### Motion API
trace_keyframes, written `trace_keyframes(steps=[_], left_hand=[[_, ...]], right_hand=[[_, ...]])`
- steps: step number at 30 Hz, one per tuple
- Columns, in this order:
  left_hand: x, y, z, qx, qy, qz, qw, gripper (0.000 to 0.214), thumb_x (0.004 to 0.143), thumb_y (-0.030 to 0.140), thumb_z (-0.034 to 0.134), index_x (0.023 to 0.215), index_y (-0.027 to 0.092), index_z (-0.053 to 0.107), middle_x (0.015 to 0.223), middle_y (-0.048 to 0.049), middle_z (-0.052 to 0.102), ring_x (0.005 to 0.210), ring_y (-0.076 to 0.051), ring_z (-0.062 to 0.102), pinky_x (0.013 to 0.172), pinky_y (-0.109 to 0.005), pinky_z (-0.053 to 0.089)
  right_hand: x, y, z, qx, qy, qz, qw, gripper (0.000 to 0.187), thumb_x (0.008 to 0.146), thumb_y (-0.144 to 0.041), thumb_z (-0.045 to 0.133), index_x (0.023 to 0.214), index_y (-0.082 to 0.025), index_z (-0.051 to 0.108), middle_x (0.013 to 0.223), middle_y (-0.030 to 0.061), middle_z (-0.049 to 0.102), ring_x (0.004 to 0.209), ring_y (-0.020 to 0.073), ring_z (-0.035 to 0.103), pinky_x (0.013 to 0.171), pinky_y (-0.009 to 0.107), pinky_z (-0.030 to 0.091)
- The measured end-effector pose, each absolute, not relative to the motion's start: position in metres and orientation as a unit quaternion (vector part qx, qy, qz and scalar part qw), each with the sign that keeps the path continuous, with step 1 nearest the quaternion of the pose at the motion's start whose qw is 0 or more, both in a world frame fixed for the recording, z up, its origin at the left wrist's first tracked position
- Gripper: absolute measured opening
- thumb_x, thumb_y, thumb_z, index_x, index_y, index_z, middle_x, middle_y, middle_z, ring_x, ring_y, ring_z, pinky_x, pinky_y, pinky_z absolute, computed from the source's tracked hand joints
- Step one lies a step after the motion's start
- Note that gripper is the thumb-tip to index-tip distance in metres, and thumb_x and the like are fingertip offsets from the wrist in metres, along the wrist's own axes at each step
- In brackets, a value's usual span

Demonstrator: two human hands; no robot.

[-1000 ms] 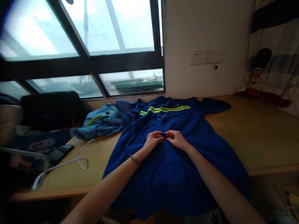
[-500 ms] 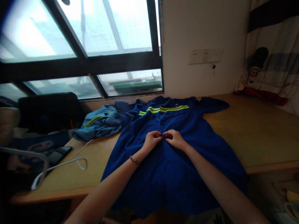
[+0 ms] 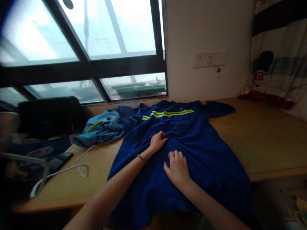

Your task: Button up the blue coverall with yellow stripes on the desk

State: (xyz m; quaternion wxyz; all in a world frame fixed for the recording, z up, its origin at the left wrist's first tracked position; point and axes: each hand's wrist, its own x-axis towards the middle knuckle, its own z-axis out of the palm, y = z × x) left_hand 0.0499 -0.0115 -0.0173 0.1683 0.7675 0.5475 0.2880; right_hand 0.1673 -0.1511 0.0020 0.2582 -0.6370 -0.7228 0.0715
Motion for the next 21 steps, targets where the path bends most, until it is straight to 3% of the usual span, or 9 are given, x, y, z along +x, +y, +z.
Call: trace_keyframes(steps=[8, 11, 16, 21], left_hand=[[0.051, 0.033, -0.001, 0.806, 0.516, 0.248, 0.150, 0.012, 0.071, 0.028, 0.059, 0.076, 0.019, 0.052, 0.068, -0.0002, 0.057, 0.065, -0.015, 0.053, 0.059, -0.023, 0.034], [0.056, 0.033, 0.002, 0.804, 0.521, 0.249, 0.140, 0.012, 0.073, 0.026, 0.057, 0.079, 0.019, 0.051, 0.072, -0.0027, 0.059, 0.070, -0.018, 0.056, 0.064, -0.024, 0.036], [0.057, 0.019, 0.005, 0.778, 0.537, 0.269, 0.186, 0.024, 0.072, 0.024, 0.058, 0.094, 0.018, 0.049, 0.085, -0.0075, 0.062, 0.083, -0.020, 0.058, 0.075, -0.026, 0.038], [0.050, -0.019, 0.007, 0.748, 0.497, 0.340, 0.278, 0.050, 0.065, 0.022, 0.064, 0.111, 0.015, 0.045, 0.100, -0.0128, 0.060, 0.093, -0.023, 0.056, 0.084, -0.030, 0.037]], right_hand=[[0.203, -0.090, 0.000, -0.618, -0.743, 0.113, 0.232, 0.009, 0.059, -0.018, 0.052, 0.067, -0.019, 0.055, 0.071, 0.0026, 0.057, 0.073, 0.0168, 0.049, 0.065, 0.026, 0.035], [0.215, -0.073, 0.001, -0.595, -0.719, 0.247, 0.262, 0.009, 0.057, -0.020, 0.051, 0.061, -0.019, 0.059, 0.061, 0.0003, 0.058, 0.064, 0.0154, 0.050, 0.060, 0.026, 0.036], [0.236, -0.062, -0.001, -0.509, -0.527, 0.548, 0.403, 0.018, 0.055, -0.019, 0.049, 0.062, -0.016, 0.065, 0.059, 0.0006, 0.063, 0.061, 0.0159, 0.055, 0.059, 0.027, 0.041], [0.248, -0.060, 0.001, -0.475, -0.367, 0.672, 0.433, 0.022, 0.055, -0.015, 0.051, 0.070, -0.016, 0.066, 0.063, 0.0007, 0.064, 0.059, 0.0145, 0.056, 0.058, 0.026, 0.044]])
